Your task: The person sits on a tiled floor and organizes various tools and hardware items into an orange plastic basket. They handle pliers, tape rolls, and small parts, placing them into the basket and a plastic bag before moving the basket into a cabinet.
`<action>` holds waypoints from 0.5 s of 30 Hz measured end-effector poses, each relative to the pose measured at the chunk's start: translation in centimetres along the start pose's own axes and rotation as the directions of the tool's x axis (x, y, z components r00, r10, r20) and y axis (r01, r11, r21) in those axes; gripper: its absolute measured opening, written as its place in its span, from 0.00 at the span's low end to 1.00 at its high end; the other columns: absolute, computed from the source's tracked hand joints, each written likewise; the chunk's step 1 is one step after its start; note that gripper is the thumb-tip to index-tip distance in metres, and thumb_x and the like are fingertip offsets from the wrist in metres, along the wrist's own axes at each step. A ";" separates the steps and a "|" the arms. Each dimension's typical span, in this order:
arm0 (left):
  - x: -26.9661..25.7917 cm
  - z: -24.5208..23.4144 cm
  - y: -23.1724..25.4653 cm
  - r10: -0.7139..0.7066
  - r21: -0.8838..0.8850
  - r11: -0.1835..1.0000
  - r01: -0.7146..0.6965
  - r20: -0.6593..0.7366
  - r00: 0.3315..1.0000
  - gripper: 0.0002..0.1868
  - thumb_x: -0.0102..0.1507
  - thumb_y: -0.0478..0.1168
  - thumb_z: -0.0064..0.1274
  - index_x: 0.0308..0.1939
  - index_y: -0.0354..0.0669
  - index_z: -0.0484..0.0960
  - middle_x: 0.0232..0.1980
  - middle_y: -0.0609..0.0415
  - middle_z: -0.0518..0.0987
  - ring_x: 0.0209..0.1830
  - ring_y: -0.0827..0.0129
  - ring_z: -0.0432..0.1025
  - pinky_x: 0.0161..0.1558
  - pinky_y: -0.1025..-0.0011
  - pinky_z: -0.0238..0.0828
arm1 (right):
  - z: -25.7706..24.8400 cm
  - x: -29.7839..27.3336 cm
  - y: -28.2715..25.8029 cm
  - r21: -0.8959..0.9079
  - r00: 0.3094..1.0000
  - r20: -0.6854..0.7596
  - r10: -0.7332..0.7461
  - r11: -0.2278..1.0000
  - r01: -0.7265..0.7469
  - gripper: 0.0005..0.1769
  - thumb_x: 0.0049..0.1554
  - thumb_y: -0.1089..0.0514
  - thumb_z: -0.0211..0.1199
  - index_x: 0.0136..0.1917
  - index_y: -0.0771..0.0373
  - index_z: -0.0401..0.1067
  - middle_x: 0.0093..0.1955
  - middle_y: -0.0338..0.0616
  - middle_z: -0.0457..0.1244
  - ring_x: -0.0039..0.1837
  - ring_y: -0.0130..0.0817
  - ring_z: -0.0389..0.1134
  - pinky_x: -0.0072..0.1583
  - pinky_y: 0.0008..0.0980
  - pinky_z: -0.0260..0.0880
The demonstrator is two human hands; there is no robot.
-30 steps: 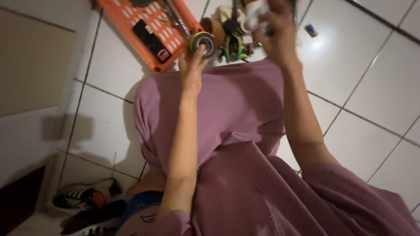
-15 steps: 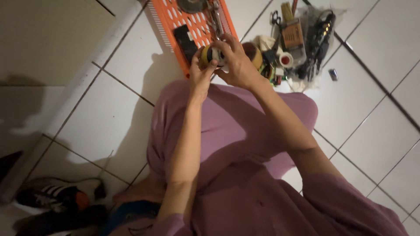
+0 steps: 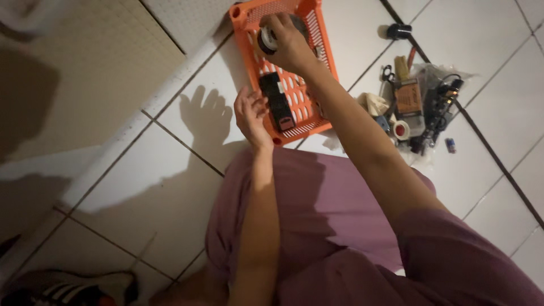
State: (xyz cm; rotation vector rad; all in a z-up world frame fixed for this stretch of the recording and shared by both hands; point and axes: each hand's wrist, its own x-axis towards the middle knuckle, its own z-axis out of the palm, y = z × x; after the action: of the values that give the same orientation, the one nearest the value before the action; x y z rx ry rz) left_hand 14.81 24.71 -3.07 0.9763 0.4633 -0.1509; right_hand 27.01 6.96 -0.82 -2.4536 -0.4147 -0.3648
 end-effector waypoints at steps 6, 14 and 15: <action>-0.6 0.8 -0.2 0.117 0.108 0.989 -0.099 -0.175 0.978 0.16 0.73 0.49 0.46 0.58 0.42 0.79 0.45 0.60 0.79 0.39 0.79 0.68 0.40 0.79 0.63 | 5.6 1.0 3.5 -0.075 0.998 0.050 0.050 0.996 -0.046 0.46 0.47 0.66 0.80 0.72 0.59 0.57 0.71 0.56 0.53 0.65 0.63 0.64 0.58 0.52 0.73; -0.9 0.8 -0.7 0.125 0.118 0.987 -0.108 -0.146 0.981 0.15 0.73 0.47 0.46 0.56 0.42 0.79 0.43 0.60 0.79 0.38 0.80 0.68 0.38 0.81 0.63 | 8.4 -0.5 6.6 -0.218 0.991 0.008 0.137 0.967 -0.132 0.54 0.47 0.66 0.81 0.78 0.61 0.53 0.73 0.58 0.55 0.69 0.65 0.62 0.58 0.49 0.73; -1.0 0.8 -0.8 0.136 0.111 0.986 -0.120 -0.143 0.980 0.15 0.73 0.47 0.46 0.56 0.42 0.79 0.43 0.60 0.79 0.37 0.80 0.68 0.37 0.81 0.63 | 8.6 -0.7 6.8 -0.180 0.983 0.008 0.184 0.967 -0.180 0.56 0.44 0.63 0.82 0.77 0.62 0.52 0.71 0.61 0.55 0.68 0.66 0.62 0.60 0.50 0.72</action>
State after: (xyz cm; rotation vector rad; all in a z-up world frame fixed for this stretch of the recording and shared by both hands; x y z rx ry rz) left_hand 13.92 23.49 -2.88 1.1198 0.5327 0.0155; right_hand 30.30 6.95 -11.24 -2.6481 -0.1701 -0.3058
